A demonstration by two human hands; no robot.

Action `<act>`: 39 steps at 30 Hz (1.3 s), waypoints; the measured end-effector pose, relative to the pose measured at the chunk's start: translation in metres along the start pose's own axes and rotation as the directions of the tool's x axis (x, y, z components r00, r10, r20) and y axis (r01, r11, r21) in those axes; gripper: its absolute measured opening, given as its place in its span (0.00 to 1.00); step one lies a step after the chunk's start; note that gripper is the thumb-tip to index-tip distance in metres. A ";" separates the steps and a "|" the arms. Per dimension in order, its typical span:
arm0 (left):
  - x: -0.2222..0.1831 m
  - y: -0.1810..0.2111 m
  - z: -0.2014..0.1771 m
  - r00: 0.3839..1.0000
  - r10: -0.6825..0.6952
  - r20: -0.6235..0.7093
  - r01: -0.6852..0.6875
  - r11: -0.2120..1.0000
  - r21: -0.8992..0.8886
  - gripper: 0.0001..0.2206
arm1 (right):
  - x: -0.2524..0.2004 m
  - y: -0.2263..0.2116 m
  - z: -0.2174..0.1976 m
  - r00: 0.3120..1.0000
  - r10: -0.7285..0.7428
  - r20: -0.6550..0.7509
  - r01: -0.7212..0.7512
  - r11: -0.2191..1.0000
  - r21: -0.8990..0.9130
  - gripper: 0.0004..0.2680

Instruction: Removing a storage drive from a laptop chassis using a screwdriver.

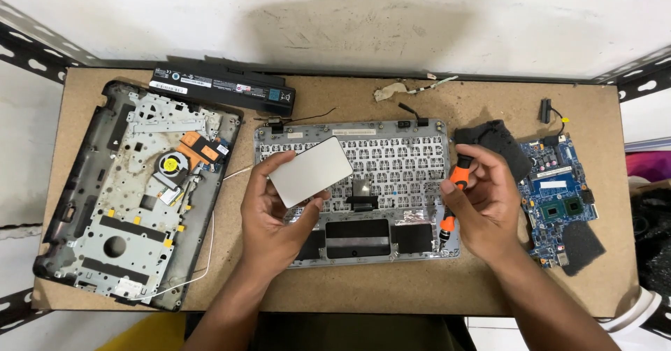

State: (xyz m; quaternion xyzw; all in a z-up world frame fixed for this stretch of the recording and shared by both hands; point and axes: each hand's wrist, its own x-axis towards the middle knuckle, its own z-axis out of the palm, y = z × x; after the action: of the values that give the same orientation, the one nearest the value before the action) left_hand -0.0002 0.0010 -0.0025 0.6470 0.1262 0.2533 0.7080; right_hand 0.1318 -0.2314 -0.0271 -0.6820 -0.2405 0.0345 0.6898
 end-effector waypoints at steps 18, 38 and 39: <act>-0.003 -0.008 -0.006 1.000 0.020 0.024 -0.020 1.000 0.008 0.27 | 0.007 -0.015 -0.002 0.997 -0.049 -0.055 0.042 0.992 -0.118 0.17; -0.007 0.000 0.001 0.996 -0.081 -0.036 0.083 0.994 0.077 0.26 | 0.023 -0.024 -0.023 1.000 0.023 0.018 -0.013 0.894 -0.448 0.18; -0.007 0.000 0.001 0.996 -0.081 -0.036 0.084 0.994 0.076 0.26 | 0.023 -0.024 -0.023 0.998 0.066 0.014 -0.053 0.899 -0.435 0.18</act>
State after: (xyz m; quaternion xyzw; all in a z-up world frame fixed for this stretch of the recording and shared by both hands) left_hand -0.0055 -0.0032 -0.0031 0.6641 0.1740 0.2293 0.6900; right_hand 0.1541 -0.2458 0.0040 -0.8250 -0.2310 0.0109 0.5156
